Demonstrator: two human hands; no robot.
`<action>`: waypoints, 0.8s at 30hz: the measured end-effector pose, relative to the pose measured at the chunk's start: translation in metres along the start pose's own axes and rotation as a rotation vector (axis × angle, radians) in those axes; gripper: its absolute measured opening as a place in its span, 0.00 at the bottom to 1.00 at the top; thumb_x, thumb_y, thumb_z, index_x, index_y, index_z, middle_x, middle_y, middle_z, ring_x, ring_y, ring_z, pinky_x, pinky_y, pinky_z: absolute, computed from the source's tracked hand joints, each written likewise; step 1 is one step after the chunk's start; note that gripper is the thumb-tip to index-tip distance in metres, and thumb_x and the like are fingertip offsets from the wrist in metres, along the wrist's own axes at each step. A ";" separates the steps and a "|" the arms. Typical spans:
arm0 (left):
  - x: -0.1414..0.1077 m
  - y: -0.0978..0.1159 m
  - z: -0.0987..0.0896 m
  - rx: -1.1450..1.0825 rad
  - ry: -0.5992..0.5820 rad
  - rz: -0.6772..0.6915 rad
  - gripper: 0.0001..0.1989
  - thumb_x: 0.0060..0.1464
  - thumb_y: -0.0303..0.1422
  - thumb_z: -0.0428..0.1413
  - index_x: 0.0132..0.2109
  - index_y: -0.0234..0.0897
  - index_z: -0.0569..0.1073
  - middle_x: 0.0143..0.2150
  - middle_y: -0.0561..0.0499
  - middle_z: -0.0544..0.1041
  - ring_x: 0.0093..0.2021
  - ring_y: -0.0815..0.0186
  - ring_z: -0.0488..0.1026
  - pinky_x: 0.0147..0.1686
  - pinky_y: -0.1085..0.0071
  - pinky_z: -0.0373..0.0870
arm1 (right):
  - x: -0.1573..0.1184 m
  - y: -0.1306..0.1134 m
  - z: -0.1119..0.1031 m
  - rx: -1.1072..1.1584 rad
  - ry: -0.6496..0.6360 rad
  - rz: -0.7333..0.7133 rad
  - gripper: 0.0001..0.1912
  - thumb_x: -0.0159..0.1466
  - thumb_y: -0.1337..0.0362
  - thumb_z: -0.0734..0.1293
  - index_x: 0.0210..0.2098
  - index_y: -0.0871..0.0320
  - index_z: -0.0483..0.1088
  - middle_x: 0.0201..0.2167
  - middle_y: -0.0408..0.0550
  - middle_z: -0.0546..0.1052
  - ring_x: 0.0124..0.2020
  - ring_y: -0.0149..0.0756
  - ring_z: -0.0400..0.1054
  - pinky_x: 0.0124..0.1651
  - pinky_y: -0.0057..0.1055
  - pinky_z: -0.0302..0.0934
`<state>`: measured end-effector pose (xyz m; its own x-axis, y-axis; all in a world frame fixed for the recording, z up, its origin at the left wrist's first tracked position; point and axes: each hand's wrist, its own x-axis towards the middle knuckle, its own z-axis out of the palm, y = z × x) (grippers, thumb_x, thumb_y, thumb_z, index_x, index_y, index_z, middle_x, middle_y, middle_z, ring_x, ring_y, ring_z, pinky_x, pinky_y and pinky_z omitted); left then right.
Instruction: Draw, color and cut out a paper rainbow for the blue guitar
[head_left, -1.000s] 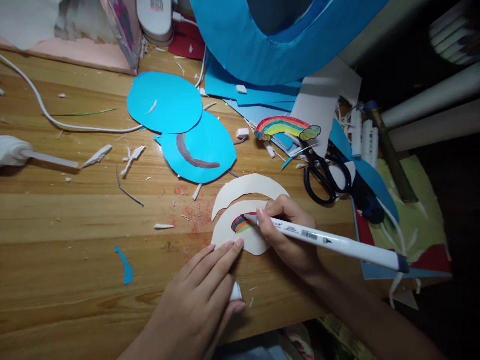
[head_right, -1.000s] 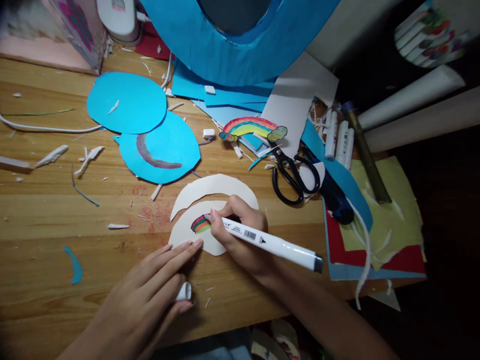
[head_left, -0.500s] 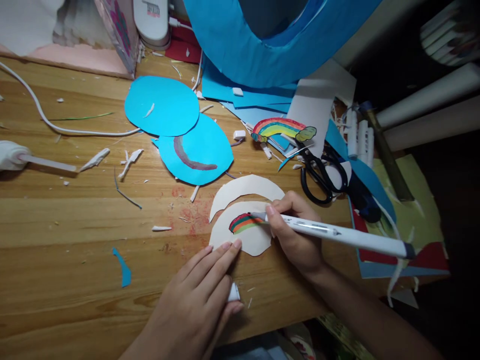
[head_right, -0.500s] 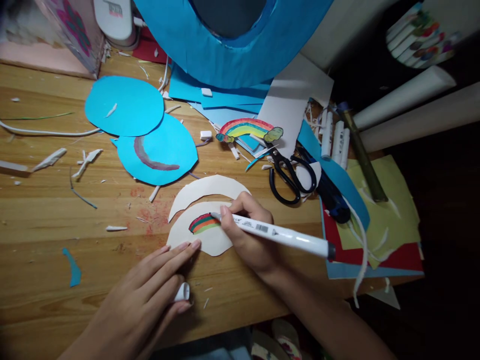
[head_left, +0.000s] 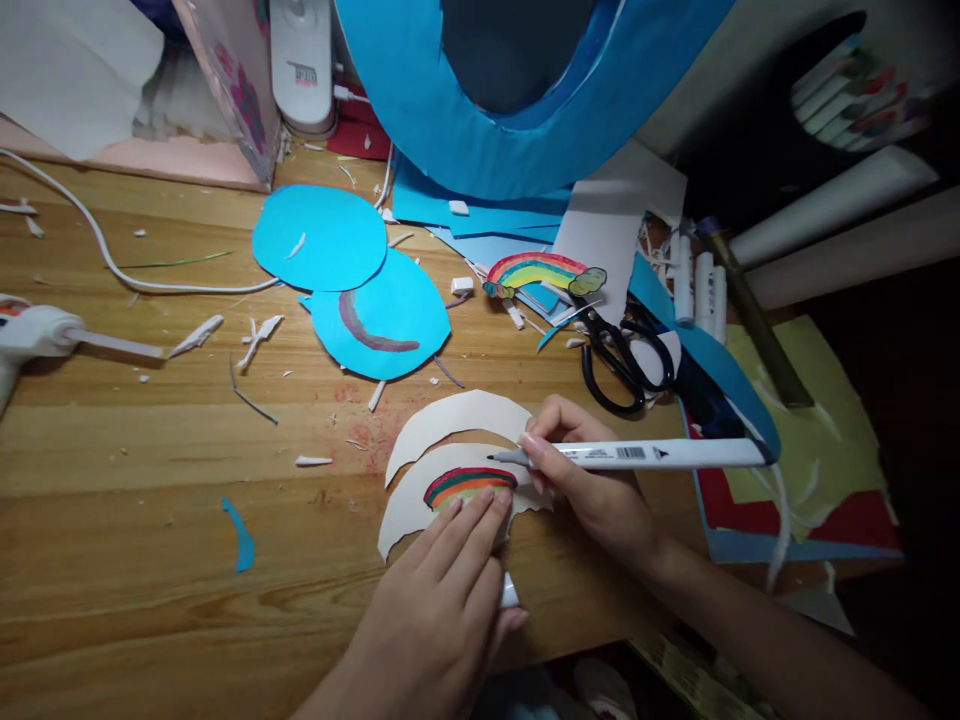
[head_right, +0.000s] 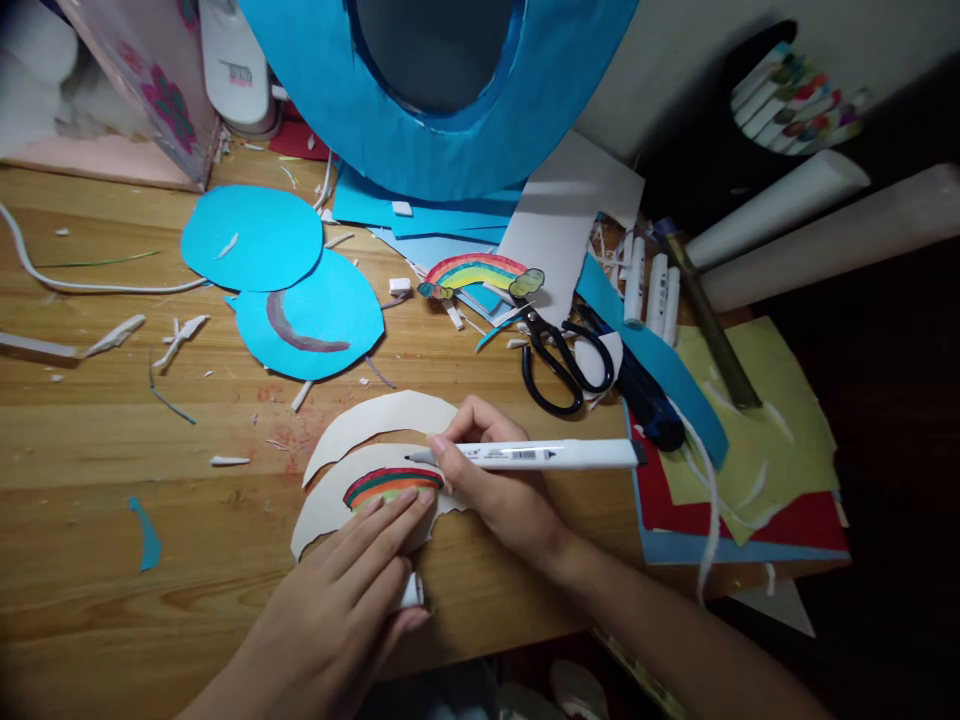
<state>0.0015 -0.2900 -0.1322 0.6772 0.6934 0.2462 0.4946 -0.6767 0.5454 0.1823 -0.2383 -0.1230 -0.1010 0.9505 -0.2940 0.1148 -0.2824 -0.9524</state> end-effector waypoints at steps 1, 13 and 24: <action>-0.001 -0.001 -0.002 -0.003 -0.018 0.000 0.15 0.64 0.32 0.46 0.49 0.27 0.71 0.60 0.40 0.69 0.60 0.58 0.65 0.54 0.63 0.71 | 0.003 -0.001 0.000 -0.046 -0.036 -0.036 0.14 0.60 0.57 0.67 0.25 0.56 0.61 0.18 0.36 0.64 0.18 0.26 0.54 0.20 0.23 0.48; -0.011 -0.005 0.001 -0.106 -0.063 -0.046 0.15 0.63 0.31 0.46 0.52 0.29 0.70 0.63 0.43 0.65 0.63 0.59 0.61 0.57 0.61 0.68 | 0.020 0.005 0.006 -0.481 -0.098 -0.325 0.16 0.59 0.62 0.66 0.19 0.57 0.59 0.15 0.36 0.62 0.17 0.25 0.54 0.20 0.24 0.47; -0.008 -0.005 0.001 -0.097 -0.061 -0.033 0.17 0.65 0.32 0.45 0.54 0.28 0.68 0.62 0.42 0.66 0.62 0.58 0.62 0.57 0.61 0.68 | 0.018 0.003 0.006 -0.557 -0.088 -0.377 0.16 0.59 0.65 0.66 0.19 0.57 0.57 0.15 0.34 0.59 0.17 0.23 0.51 0.20 0.23 0.45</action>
<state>-0.0054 -0.2923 -0.1372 0.6951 0.6962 0.1792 0.4638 -0.6247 0.6283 0.1748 -0.2234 -0.1317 -0.3109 0.9502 0.0225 0.5455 0.1977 -0.8144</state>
